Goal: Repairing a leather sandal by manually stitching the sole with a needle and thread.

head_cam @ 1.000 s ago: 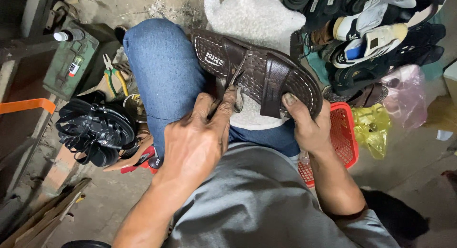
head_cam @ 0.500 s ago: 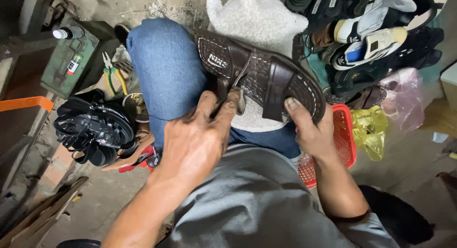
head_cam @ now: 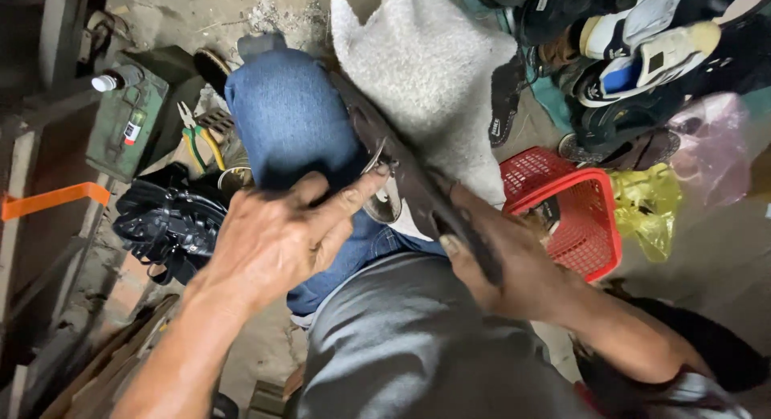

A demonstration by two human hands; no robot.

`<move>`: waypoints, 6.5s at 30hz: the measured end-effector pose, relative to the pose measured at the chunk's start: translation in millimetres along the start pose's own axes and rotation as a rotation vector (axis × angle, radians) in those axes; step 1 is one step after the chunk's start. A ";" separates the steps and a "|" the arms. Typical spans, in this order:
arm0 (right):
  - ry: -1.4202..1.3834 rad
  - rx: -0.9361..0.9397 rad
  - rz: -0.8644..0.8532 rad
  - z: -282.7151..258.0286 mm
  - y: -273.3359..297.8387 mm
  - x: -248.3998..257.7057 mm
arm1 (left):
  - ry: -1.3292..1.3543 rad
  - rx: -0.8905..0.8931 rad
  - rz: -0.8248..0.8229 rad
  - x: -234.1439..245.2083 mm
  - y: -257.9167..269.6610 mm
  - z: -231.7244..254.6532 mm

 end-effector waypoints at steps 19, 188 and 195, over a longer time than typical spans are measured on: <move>0.012 0.494 0.159 -32.7 4.9 13.6 | 0.613 0.136 0.267 -22.1 -18.6 -15.7; -0.016 0.519 0.624 -13.0 25.9 26.3 | 0.698 0.510 0.912 -27.4 54.5 17.9; 0.119 0.581 0.709 -5.6 30.6 8.2 | 0.860 0.622 0.990 -58.6 36.2 -0.9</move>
Point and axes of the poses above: each hand's wrist, its own y-axis away from the middle knuckle, its own x-axis out of the back of the hand, z = x × y, the point moved 8 cm from there along -y, towards the middle knuckle, and after that the axes turned 12 degrees about -x, right-handed, at the moved point
